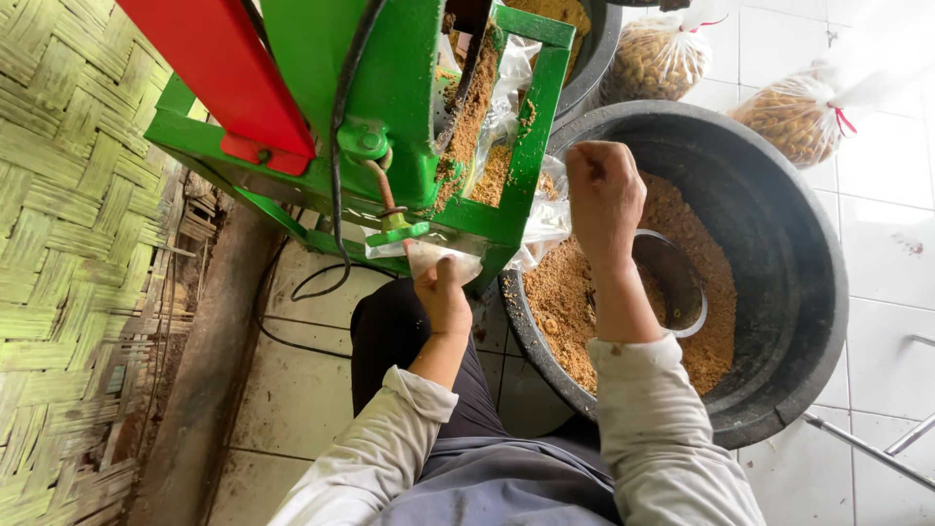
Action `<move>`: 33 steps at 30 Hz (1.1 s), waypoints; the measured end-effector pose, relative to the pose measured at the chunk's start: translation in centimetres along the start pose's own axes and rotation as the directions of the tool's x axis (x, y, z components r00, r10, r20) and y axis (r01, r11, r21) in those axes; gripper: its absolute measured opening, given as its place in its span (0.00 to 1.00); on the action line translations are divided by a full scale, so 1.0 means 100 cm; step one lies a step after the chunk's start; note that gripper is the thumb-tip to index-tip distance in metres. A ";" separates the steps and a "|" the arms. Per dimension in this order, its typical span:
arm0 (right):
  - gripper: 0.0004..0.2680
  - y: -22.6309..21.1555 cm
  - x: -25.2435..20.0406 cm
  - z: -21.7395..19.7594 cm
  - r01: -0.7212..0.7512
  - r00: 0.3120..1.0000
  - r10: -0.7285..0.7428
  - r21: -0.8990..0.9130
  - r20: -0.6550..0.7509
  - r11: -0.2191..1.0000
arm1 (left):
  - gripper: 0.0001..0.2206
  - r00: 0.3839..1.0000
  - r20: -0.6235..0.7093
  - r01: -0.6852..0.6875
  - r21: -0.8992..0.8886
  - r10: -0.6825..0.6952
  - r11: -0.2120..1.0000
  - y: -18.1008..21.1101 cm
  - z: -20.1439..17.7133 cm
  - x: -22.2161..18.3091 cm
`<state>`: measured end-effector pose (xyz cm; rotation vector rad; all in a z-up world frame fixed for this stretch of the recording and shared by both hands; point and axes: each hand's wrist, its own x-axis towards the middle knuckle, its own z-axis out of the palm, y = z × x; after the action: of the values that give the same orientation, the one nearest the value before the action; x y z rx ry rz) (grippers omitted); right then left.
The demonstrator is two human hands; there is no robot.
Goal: The person uses a sieve and a wooden stick to sift a brown granular material in a large black basin. They repeatedly press the material through the mesh and shake the sieve to separate finer particles. Later, they collect the sifted material from a green machine into a plastic bag.
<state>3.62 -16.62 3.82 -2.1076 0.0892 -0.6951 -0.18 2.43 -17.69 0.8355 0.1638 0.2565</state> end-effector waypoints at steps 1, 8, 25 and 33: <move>0.04 -0.020 -0.001 -0.003 0.097 0.995 -0.095 0.074 -0.033 0.992 | 0.41 1.000 0.004 -0.008 0.017 0.008 1.000 0.005 0.005 -0.001; 0.06 -0.109 0.016 0.020 0.799 0.430 -0.761 0.188 0.485 0.571 | 0.46 0.992 0.102 -0.074 0.041 0.069 0.996 0.032 0.028 -0.005; 0.08 -0.110 -0.010 0.026 0.738 0.603 -0.669 0.013 0.435 0.674 | 0.43 0.997 0.077 -0.015 0.096 0.007 0.995 0.046 0.032 -0.002; 0.09 -0.018 0.070 0.053 0.337 0.941 -0.311 -0.256 0.134 0.906 | 0.42 0.998 0.064 -0.003 0.132 -0.005 0.991 0.051 0.035 -0.002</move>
<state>11.88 -13.80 6.00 -2.4509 -0.2352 -0.8186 -0.27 3.11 -11.56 0.9738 0.1220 0.2191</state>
